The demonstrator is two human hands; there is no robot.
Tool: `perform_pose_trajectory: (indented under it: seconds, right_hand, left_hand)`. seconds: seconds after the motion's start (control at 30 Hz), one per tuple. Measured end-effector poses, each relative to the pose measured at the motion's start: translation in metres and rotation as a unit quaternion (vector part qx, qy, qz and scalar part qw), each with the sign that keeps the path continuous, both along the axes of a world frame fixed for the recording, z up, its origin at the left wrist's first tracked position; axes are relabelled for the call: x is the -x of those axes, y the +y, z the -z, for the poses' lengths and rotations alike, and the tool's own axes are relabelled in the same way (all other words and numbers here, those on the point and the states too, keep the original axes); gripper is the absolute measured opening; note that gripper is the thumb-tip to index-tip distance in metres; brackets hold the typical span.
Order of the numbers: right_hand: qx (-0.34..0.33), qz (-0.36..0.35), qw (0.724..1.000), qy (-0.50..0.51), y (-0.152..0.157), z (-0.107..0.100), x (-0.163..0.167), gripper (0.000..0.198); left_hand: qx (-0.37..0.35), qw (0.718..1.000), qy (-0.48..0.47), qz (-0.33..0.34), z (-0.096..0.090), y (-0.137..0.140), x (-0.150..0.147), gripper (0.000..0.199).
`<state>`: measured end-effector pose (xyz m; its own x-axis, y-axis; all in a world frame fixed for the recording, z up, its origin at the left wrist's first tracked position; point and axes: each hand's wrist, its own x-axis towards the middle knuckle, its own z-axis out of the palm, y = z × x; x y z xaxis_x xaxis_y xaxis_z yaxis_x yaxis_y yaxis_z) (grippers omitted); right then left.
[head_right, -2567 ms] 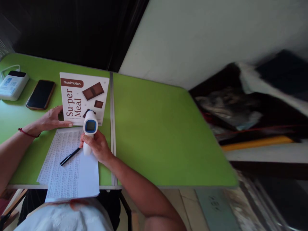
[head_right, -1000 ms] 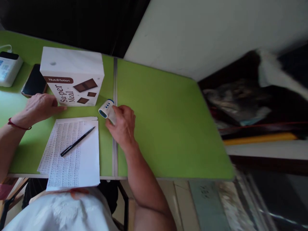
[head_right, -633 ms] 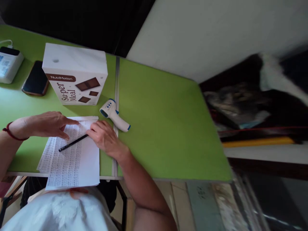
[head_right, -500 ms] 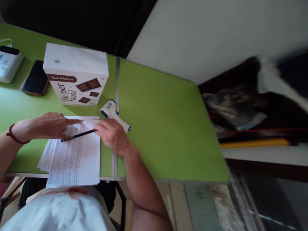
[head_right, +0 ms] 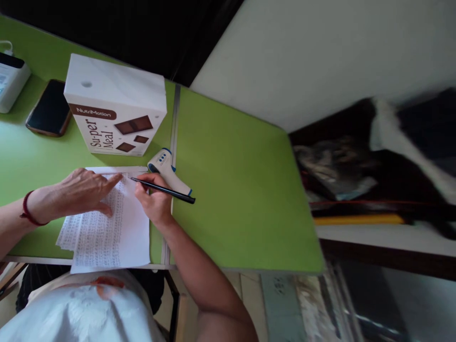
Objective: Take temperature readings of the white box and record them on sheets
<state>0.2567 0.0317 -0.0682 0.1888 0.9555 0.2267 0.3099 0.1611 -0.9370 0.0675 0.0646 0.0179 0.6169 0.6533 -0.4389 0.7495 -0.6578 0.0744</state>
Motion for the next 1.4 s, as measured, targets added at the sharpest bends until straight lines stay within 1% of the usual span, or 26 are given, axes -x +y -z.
perform_pose_trajectory:
  seconds: [0.07, 0.13, 0.2, 0.27, 0.37, 0.5, 0.63, 0.87, 1.1, 1.3, 1.4]
  right_hand:
    - [-0.004, 0.013, 1.0, -0.011, 0.0019, 0.0019, 0.0, 0.018]
    - [-0.005, 0.012, 0.999, -0.052, 0.003, 0.0015, -0.0001, 0.018]
    - [-0.011, -0.001, 0.995, -0.099, 0.0037, -0.0003, -0.0001, 0.02]
    - [-0.028, -0.017, 0.992, -0.119, 0.0043, -0.0016, 0.0, 0.022]
    - [-0.045, -0.032, 0.992, -0.117, 0.0051, -0.001, 0.0007, 0.023]
    - [-0.031, -0.036, 0.991, -0.128, 0.0056, 0.002, 0.0014, 0.025]
    - [-0.046, -0.044, 0.99, -0.125, 0.006, 0.0024, 0.0013, 0.025]
    - [-0.023, -0.047, 0.988, -0.145, 0.0059, 0.0011, 0.0005, 0.025]
    - [-0.04, -0.046, 0.987, -0.152, 0.0064, 0.0008, 0.0012, 0.023]
    - [-0.032, -0.058, 0.986, -0.15, 0.0057, 0.0013, 0.0001, 0.026]
    - [-0.029, -0.055, 0.986, -0.156, 0.0061, 0.0022, -0.0012, 0.027]
  left_hand:
    - [0.003, 1.0, 0.0, 0.001, 0.0005, 0.0009, -0.0002, 0.072]
    - [0.011, 1.0, 0.003, 0.01, -0.0002, 0.0009, -0.0005, 0.069]
    - [0.022, 0.999, 0.007, 0.024, -0.0014, -0.0002, -0.001, 0.065]
    - [0.027, 0.999, 0.009, 0.032, -0.0019, -0.0013, -0.0014, 0.065]
    - [0.03, 0.999, 0.005, 0.034, -0.0006, -0.0016, -0.0014, 0.07]
    - [0.036, 0.999, 0.008, 0.038, 0.0017, -0.0001, -0.0012, 0.072]
    - [0.034, 0.999, 0.003, 0.038, 0.003, 0.0, -0.0003, 0.073]
    - [0.032, 0.999, 0.002, 0.039, 0.0056, -0.0011, 0.0019, 0.072]
    - [0.036, 0.999, 0.003, 0.04, 0.0031, -0.0012, 0.0006, 0.076]
    - [0.034, 0.999, 0.009, 0.039, 0.0019, -0.0009, 0.0004, 0.072]
    - [0.033, 0.999, 0.009, 0.04, 0.0017, -0.0006, 0.0, 0.074]
